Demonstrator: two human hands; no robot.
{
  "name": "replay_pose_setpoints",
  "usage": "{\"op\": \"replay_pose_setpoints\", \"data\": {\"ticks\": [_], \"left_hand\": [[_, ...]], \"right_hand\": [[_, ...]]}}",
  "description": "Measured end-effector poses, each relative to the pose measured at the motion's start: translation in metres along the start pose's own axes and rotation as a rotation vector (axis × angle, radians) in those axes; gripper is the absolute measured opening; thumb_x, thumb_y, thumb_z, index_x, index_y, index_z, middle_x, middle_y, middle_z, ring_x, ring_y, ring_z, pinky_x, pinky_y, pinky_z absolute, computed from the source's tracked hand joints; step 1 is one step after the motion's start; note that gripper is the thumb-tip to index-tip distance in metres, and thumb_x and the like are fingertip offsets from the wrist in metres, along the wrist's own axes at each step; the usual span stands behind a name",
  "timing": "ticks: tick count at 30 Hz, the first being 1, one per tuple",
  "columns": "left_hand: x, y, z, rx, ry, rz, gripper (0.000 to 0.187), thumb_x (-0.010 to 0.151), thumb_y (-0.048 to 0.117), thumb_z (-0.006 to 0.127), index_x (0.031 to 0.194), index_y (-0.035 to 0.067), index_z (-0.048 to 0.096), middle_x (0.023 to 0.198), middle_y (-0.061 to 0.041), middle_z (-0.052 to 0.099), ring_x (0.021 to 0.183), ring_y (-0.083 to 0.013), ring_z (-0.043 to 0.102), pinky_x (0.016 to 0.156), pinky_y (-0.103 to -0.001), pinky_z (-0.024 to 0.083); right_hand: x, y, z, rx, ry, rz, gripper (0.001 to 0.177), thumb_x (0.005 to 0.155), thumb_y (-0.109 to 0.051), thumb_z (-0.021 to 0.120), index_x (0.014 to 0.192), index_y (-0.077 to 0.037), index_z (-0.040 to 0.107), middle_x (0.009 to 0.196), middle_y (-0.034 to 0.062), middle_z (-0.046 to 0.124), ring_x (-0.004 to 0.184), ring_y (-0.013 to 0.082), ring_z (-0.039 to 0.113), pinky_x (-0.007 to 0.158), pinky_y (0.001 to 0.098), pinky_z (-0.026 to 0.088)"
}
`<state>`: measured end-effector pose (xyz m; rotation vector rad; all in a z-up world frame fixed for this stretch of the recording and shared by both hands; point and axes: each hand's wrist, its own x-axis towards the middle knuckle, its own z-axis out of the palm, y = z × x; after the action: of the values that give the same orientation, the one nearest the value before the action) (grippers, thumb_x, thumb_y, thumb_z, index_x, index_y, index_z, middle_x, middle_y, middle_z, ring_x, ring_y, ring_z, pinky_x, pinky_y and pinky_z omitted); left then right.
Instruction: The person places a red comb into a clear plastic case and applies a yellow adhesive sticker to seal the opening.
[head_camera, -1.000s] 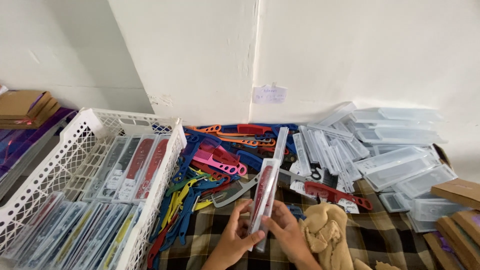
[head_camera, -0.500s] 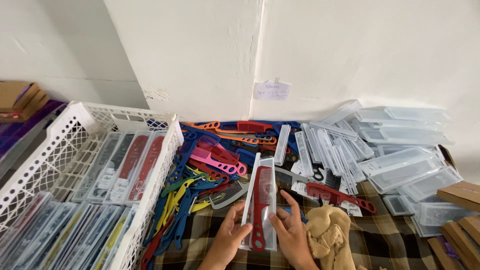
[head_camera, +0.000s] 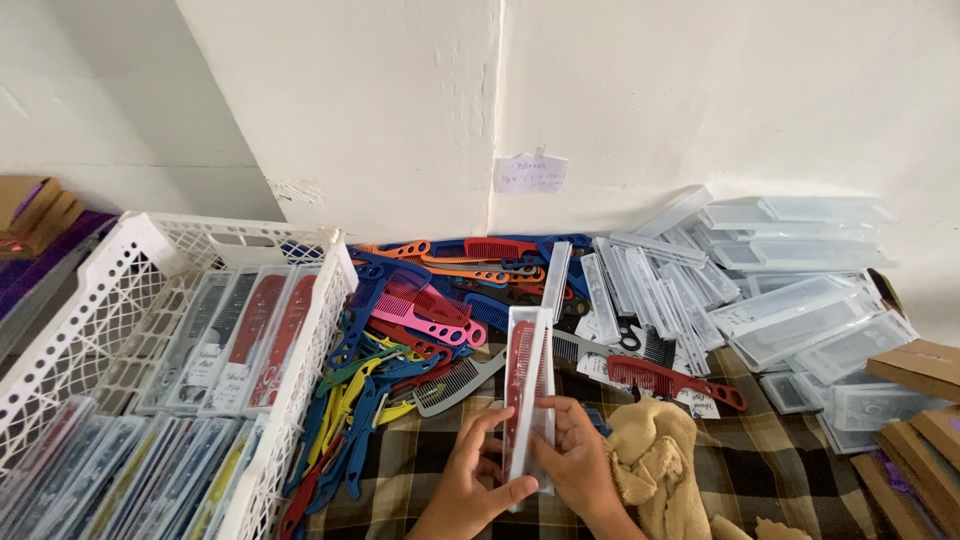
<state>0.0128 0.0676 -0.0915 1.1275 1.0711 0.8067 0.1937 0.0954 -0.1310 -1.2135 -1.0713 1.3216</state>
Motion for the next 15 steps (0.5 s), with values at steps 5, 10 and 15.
{"op": "replay_pose_setpoints", "data": {"ticks": [5, 10, 15], "left_hand": [[0.000, -0.007, 0.003, -0.043, 0.017, -0.046, 0.091, 0.073, 0.055, 0.079, 0.152, 0.028, 0.045, 0.138, -0.004, 0.054, 0.102, -0.0181, 0.064, 0.083, -0.031, 0.061], [0.026, -0.038, -0.004, -0.356, 0.153, -0.114, 0.079, 0.078, 0.033, 0.083, 0.149, 0.019, 0.053, 0.126, -0.008, 0.064, 0.088, -0.0196, 0.066, 0.084, -0.032, 0.055], [0.038, -0.057, -0.009, -0.406, 0.080, -0.182, 0.060, 0.084, 0.016, 0.083, 0.140, 0.005, 0.063, 0.105, -0.013, 0.073, 0.092, -0.0204, 0.068, 0.084, -0.032, 0.059]], "right_hand": [[0.001, 0.014, -0.003, 0.009, 0.037, -0.051, 0.040, 0.082, 0.002, 0.079, 0.118, -0.002, 0.063, 0.095, 0.0182, 0.083, 0.078, 0.0244, 0.080, 0.070, 0.0394, 0.070], [0.005, 0.013, 0.000, 0.039, 0.084, -0.001, 0.041, 0.082, -0.002, 0.080, 0.119, -0.003, 0.063, 0.093, 0.0231, 0.083, 0.069, 0.0272, 0.078, 0.059, 0.0407, 0.066], [0.007, 0.025, -0.002, 0.143, 0.046, 0.026, 0.040, 0.083, 0.006, 0.079, 0.117, -0.001, 0.060, 0.087, 0.0268, 0.079, 0.065, 0.0295, 0.072, 0.057, 0.0444, 0.063]]}}
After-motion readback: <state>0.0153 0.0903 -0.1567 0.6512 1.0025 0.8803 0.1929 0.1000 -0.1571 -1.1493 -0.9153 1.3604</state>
